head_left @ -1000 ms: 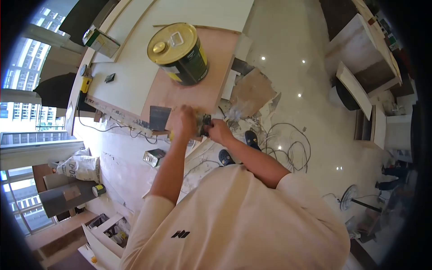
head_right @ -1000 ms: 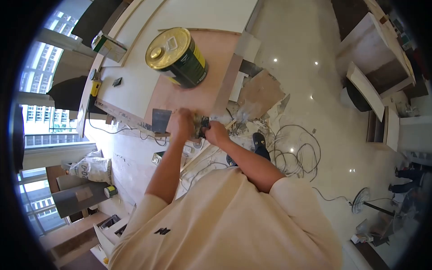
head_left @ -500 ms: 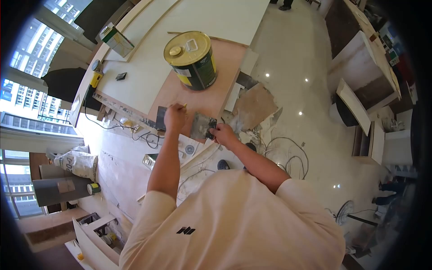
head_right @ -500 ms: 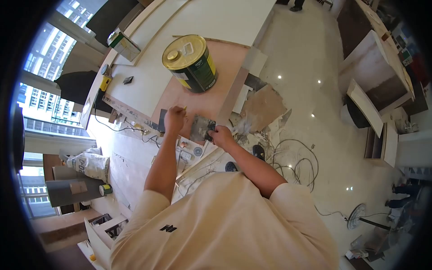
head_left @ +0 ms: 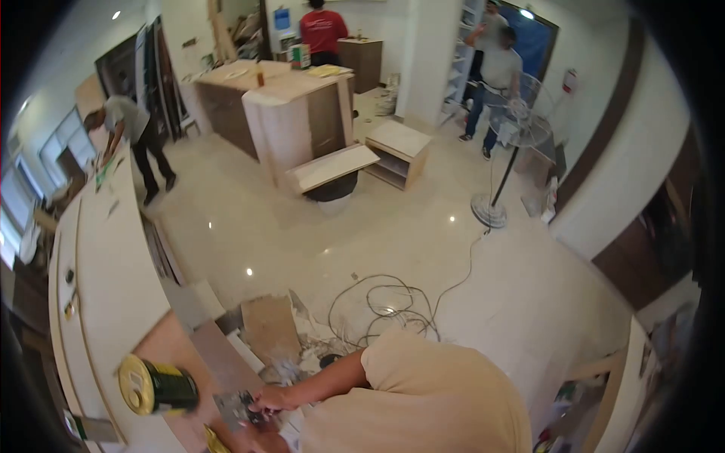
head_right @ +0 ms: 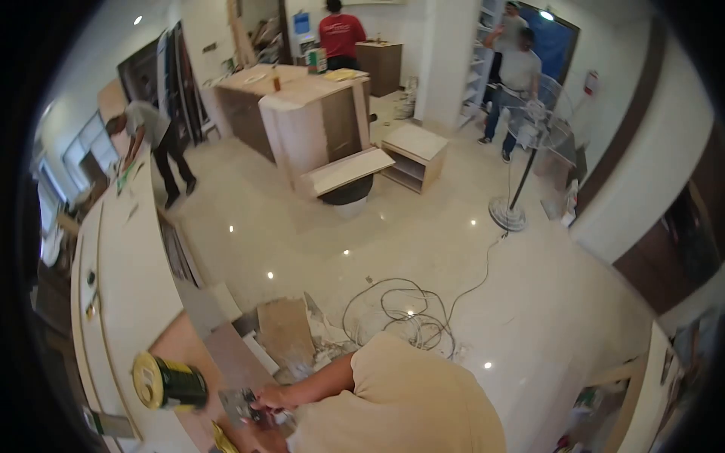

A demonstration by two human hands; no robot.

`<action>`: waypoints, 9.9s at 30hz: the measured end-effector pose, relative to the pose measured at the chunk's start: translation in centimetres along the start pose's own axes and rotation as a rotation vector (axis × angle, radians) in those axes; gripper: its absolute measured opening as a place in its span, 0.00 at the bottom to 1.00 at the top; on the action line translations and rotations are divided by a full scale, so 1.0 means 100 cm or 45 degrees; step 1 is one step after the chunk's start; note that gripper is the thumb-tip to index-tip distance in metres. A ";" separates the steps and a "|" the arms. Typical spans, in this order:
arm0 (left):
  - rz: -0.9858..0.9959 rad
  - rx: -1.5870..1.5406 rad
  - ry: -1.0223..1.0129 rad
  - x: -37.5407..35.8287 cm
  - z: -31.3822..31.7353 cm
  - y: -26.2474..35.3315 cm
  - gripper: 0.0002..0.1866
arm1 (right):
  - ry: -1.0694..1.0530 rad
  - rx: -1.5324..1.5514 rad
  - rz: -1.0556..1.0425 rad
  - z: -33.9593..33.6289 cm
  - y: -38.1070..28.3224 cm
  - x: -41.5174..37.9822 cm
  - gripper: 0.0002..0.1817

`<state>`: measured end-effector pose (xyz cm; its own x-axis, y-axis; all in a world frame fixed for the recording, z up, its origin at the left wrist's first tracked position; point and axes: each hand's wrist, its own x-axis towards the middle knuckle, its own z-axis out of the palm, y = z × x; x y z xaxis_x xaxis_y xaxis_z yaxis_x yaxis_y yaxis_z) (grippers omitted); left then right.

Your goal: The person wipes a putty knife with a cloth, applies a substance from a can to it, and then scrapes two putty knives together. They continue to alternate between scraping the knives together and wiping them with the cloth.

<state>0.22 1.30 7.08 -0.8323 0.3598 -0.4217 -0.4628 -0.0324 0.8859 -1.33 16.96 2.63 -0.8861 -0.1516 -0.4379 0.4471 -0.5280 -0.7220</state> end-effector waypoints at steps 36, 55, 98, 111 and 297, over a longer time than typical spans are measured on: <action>-0.071 0.310 -0.478 0.046 0.050 0.047 0.18 | 0.298 -0.631 -0.443 -0.056 -0.091 -0.055 0.19; -0.033 0.216 -0.432 0.019 0.005 0.101 0.15 | 2.474 -1.346 -1.587 -0.146 -0.532 -0.504 0.35; 0.107 0.076 -0.715 0.044 0.059 0.045 0.23 | 0.372 -0.271 -0.712 -0.063 -0.116 -0.106 0.11; 0.100 -0.001 -0.334 0.008 0.050 0.049 0.14 | 0.488 -0.178 -0.664 -0.051 -0.123 -0.062 0.10; -0.067 -0.736 1.066 0.022 -0.040 -0.052 0.12 | -0.772 -1.937 -0.994 0.093 0.001 0.087 0.03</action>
<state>-0.46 -1.45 0.77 -0.6502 -0.3872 -0.6537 -0.3969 -0.5605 0.7269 -10.09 7.82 3.72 -0.6847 -0.7043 0.1876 -0.6469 0.4687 -0.6015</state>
